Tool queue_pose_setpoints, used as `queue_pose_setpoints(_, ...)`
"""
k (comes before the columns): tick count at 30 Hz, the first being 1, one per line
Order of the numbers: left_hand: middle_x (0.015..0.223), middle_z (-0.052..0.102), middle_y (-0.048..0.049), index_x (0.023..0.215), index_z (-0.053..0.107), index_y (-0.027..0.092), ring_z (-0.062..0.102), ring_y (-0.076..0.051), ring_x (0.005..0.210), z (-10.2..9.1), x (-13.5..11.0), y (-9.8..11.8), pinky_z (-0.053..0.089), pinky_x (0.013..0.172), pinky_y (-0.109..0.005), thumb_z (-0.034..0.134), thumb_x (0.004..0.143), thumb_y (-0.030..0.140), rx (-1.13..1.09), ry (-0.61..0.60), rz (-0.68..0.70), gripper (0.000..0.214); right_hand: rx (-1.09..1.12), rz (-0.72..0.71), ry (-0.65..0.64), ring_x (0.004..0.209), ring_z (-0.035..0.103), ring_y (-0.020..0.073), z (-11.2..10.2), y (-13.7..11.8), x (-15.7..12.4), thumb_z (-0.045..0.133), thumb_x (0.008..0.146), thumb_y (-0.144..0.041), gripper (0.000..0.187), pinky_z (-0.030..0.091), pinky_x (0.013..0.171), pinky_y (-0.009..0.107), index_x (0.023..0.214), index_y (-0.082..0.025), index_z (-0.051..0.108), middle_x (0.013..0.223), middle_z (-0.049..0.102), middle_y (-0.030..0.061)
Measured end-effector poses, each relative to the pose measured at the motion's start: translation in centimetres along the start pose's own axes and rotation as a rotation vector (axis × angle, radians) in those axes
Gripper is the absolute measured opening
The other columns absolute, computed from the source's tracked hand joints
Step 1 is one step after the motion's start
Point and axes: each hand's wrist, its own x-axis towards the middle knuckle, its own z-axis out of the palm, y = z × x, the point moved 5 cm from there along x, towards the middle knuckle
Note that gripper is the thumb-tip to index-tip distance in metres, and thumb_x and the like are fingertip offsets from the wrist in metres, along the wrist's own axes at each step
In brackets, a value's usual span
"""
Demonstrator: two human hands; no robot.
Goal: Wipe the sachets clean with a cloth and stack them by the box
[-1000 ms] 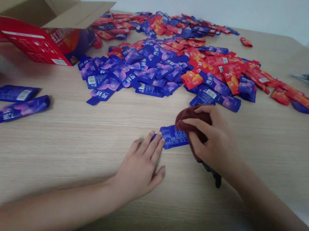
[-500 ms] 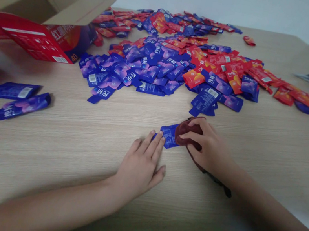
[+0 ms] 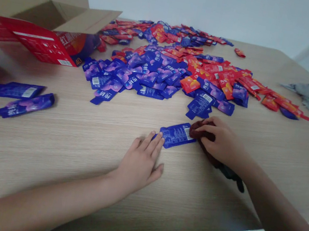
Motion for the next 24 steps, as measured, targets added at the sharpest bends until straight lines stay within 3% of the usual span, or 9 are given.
queue_pose_setpoints(3,0.156,0.03,-0.0157,0.147,0.037,0.006,0.03,-0.033,0.143,0.0,0.0,0.1,0.035,0.105,-0.05,0.039,0.095,0.044,-0.001,0.006,0.003,0.065,0.005,-0.05,0.089,0.105,0.057,0.0244,0.0,-3.4,1.1,0.055,0.085,-0.02,0.024,0.049,0.091,0.041,0.101,-0.025,0.072,0.113,0.058,0.0078)
queue_pose_setpoints(6,0.153,0.035,-0.0183,0.145,0.038,0.003,0.029,-0.034,0.143,0.0,-0.1,0.2,0.035,0.105,-0.051,0.037,0.095,0.044,0.004,0.011,-0.001,0.065,-0.078,-0.138,0.048,0.106,0.055,0.0257,2.4,-6.7,1.5,0.052,0.088,-0.019,0.024,0.049,0.086,0.04,0.102,-0.023,0.071,0.116,0.057,0.01)
queue_pose_setpoints(9,0.152,0.038,-0.0194,0.145,0.039,0.003,0.03,-0.034,0.143,0.1,-0.1,0.2,0.035,0.104,-0.051,0.037,0.094,0.045,0.004,0.016,-0.003,0.065,-0.182,-0.143,0.005,0.104,0.053,0.0273,4.6,-7.6,1.4,0.051,0.091,-0.023,0.024,0.048,0.081,0.041,0.105,-0.023,0.07,0.117,0.058,0.0111)
queue_pose_setpoints(15,0.156,0.031,-0.0169,0.146,0.037,0.005,0.031,-0.034,0.142,0.0,-0.1,0.1,0.036,0.103,-0.05,0.04,0.093,0.043,-0.004,0.019,-0.008,0.065,-0.159,-0.043,0.075,0.105,0.054,0.028,3.9,-4.4,1.1,0.056,0.091,-0.041,0.025,0.049,0.081,0.042,0.101,-0.025,0.072,0.116,0.056,0.0105)
queue_pose_setpoints(20,0.156,0.029,-0.0164,0.146,0.037,0.006,0.031,-0.033,0.143,-0.2,0.0,0.1,0.037,0.102,-0.049,0.041,0.093,0.043,-0.01,0.009,-0.01,0.065,-0.142,0.075,0.143,0.096,0.058,0.0265,3.0,-0.8,0.5,0.056,0.09,-0.041,0.024,0.051,0.078,0.044,0.094,-0.023,0.072,0.106,0.058,0.0103)
queue_pose_setpoints(24,0.157,0.028,-0.016,0.146,0.037,0.006,0.03,-0.033,0.143,0.0,0.0,0.0,0.036,0.103,-0.05,0.04,0.093,0.044,-0.018,0.006,-0.004,0.065,-0.116,0.098,0.075,0.093,0.059,0.0255,2.1,1.9,0.3,0.058,0.087,-0.04,0.021,0.052,0.079,0.043,0.091,-0.023,0.071,0.104,0.058,0.0088)
